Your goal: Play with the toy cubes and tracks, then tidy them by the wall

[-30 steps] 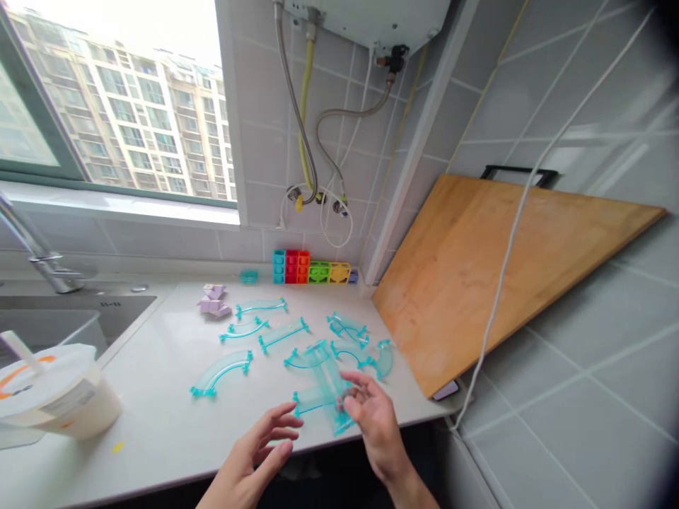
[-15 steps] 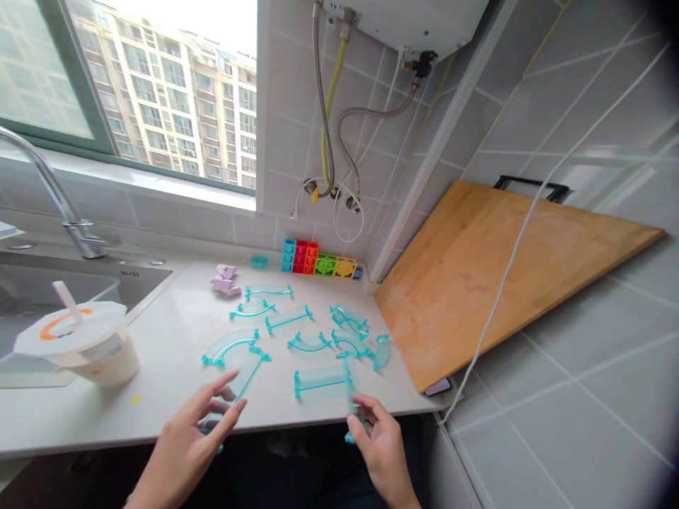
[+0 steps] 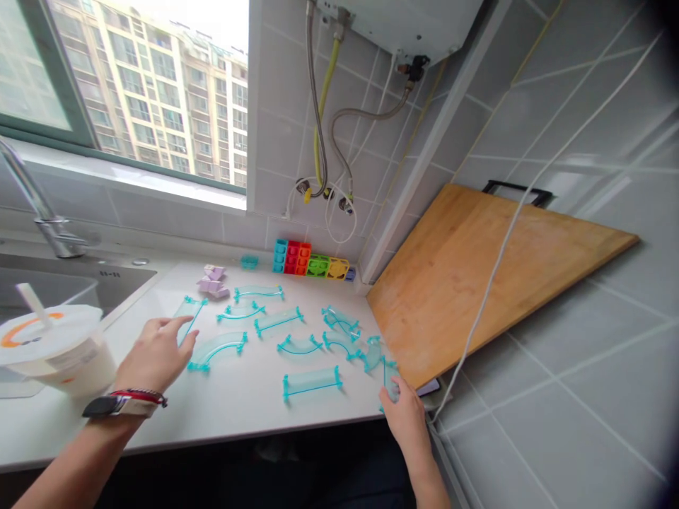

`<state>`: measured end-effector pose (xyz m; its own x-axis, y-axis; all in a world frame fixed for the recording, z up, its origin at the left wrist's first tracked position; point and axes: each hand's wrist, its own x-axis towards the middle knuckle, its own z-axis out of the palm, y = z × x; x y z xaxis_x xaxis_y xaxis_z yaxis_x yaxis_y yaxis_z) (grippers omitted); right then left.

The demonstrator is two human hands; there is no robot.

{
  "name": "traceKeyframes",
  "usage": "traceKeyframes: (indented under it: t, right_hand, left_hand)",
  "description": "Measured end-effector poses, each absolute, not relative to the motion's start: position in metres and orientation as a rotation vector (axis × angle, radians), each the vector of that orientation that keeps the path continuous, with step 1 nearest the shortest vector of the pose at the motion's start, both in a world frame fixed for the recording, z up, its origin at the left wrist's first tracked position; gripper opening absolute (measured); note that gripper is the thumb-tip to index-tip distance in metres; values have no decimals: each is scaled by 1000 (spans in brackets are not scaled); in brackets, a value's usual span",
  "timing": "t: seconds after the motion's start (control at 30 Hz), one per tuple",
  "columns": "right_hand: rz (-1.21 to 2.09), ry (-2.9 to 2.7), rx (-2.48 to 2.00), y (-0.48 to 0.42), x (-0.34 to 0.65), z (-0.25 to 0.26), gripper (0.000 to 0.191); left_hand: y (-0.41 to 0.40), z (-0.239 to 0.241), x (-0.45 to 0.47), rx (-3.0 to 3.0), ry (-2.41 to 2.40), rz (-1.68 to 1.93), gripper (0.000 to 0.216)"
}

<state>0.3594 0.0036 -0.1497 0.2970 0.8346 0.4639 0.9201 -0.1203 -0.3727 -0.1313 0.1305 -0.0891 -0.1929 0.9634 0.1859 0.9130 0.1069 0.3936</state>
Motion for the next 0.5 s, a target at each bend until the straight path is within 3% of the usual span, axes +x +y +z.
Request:
traceKeyframes:
  t: [0.27,0.5]
  right_hand:
    - [-206,-1616,-2173,33,363,-157,37]
    - [-202,-1497,-1889,46,351,-152,38]
  left_hand:
    - [183,-126,-146,1870,2278,350,58]
    - [178,-131,-143,1849,2325,196,80]
